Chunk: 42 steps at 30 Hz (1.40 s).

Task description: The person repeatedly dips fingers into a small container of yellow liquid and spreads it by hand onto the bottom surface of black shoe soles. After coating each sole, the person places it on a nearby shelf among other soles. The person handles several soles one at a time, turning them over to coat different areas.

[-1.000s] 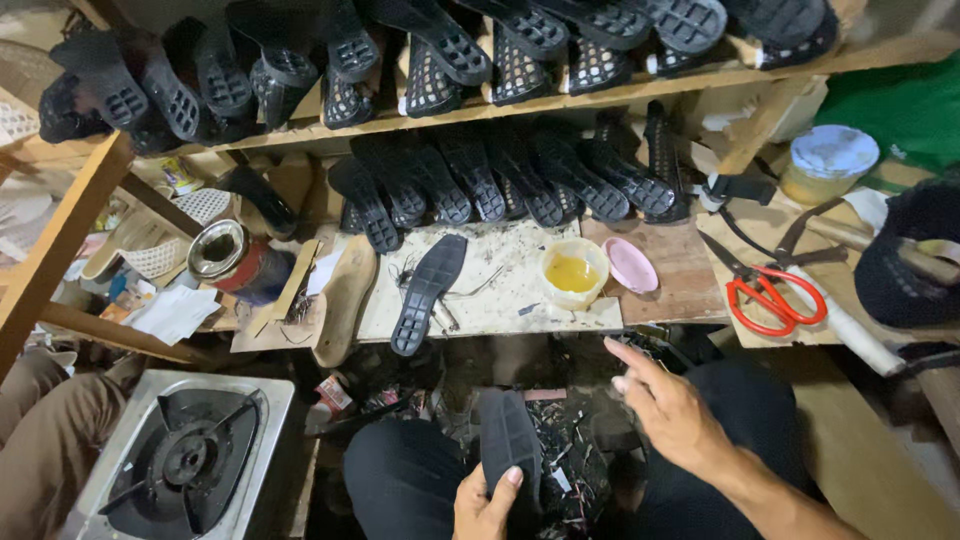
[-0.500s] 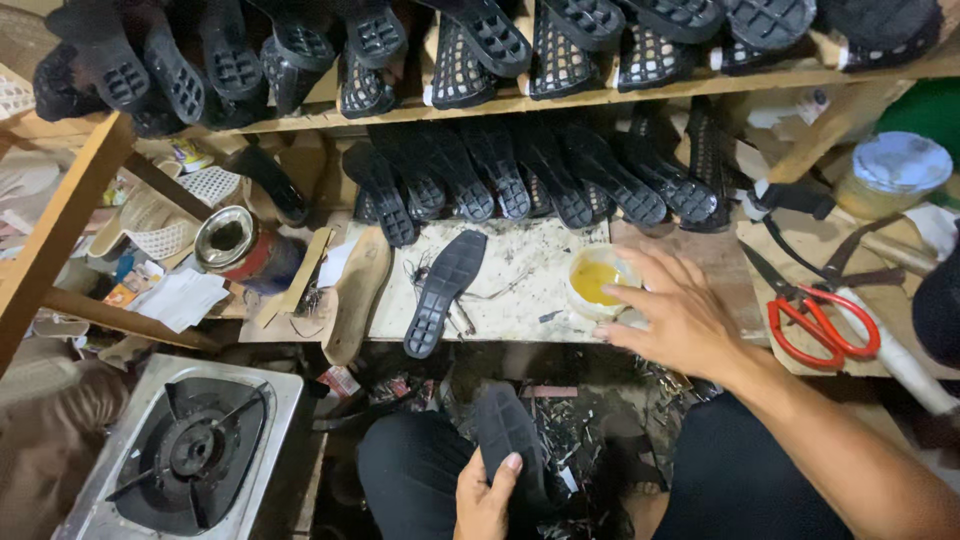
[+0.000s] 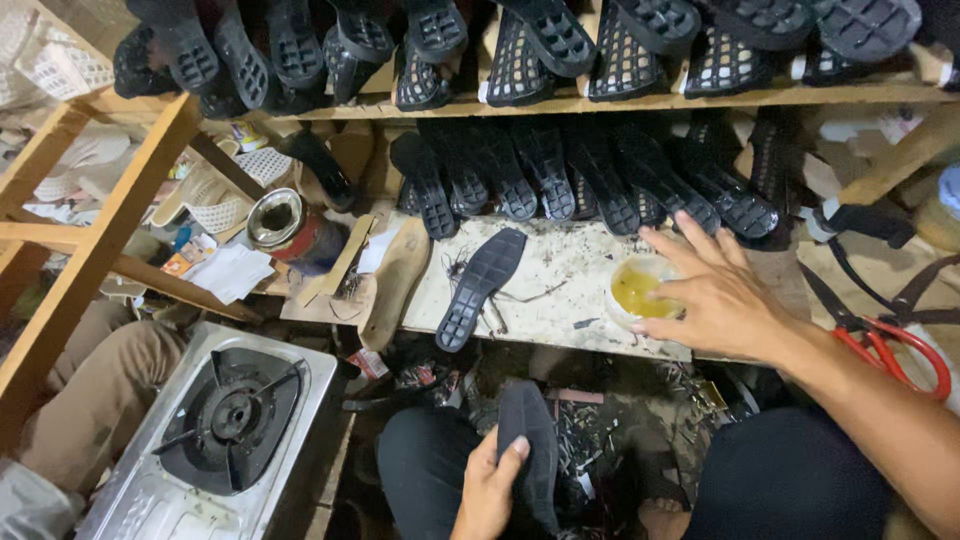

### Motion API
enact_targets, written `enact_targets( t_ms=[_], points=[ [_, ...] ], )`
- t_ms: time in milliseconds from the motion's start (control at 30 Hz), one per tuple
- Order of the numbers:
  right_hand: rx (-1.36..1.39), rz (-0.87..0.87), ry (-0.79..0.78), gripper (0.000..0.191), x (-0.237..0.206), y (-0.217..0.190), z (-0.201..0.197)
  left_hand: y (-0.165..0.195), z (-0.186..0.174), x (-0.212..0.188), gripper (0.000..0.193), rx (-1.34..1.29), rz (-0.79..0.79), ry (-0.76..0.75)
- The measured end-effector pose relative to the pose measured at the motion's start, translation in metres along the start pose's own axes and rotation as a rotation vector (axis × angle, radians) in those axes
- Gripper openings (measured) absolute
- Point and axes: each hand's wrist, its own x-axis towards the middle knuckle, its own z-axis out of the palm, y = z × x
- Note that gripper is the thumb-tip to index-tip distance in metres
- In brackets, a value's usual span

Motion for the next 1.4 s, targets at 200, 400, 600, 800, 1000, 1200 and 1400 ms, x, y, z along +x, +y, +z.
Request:
enact_targets(
  t_ms=[200,400,600,800,1000,1200,1400],
  points=[
    [0.427,0.008,0.021,0.025,-0.038,-0.014,0.003,0.05,0.023,0.022,0.043,-0.248,-0.188,-0.086],
    [0.49,-0.22,0.242,0.047,-0.078,-0.081,0.025,0.091,0.054,0.036,0.047,-0.385,-0.137,-0.228],
    [0.246,-0.297,0.382,0.055,-0.075,-0.081,0.03,0.096,0.064,0.03,0.05,-0.453,-0.192,-0.285],
    [0.332,-0.256,0.401,0.057,-0.067,-0.061,0.02,0.094,0.059,0.025,0.051,-0.404,-0.247,-0.429],
    [0.51,-0.247,0.315,0.055,-0.075,-0.07,0.035,0.087,0.059,0.024,0.052,-0.348,-0.176,-0.385],
    [0.752,-0.201,0.206,0.048,-0.092,-0.072,0.047,0.082,0.065,0.036,0.047,-0.4,-0.089,-0.256],
    [0.615,-0.097,0.306,0.047,-0.087,-0.08,0.053,0.074,0.073,0.043,0.04,-0.369,-0.048,-0.234]
  ],
)
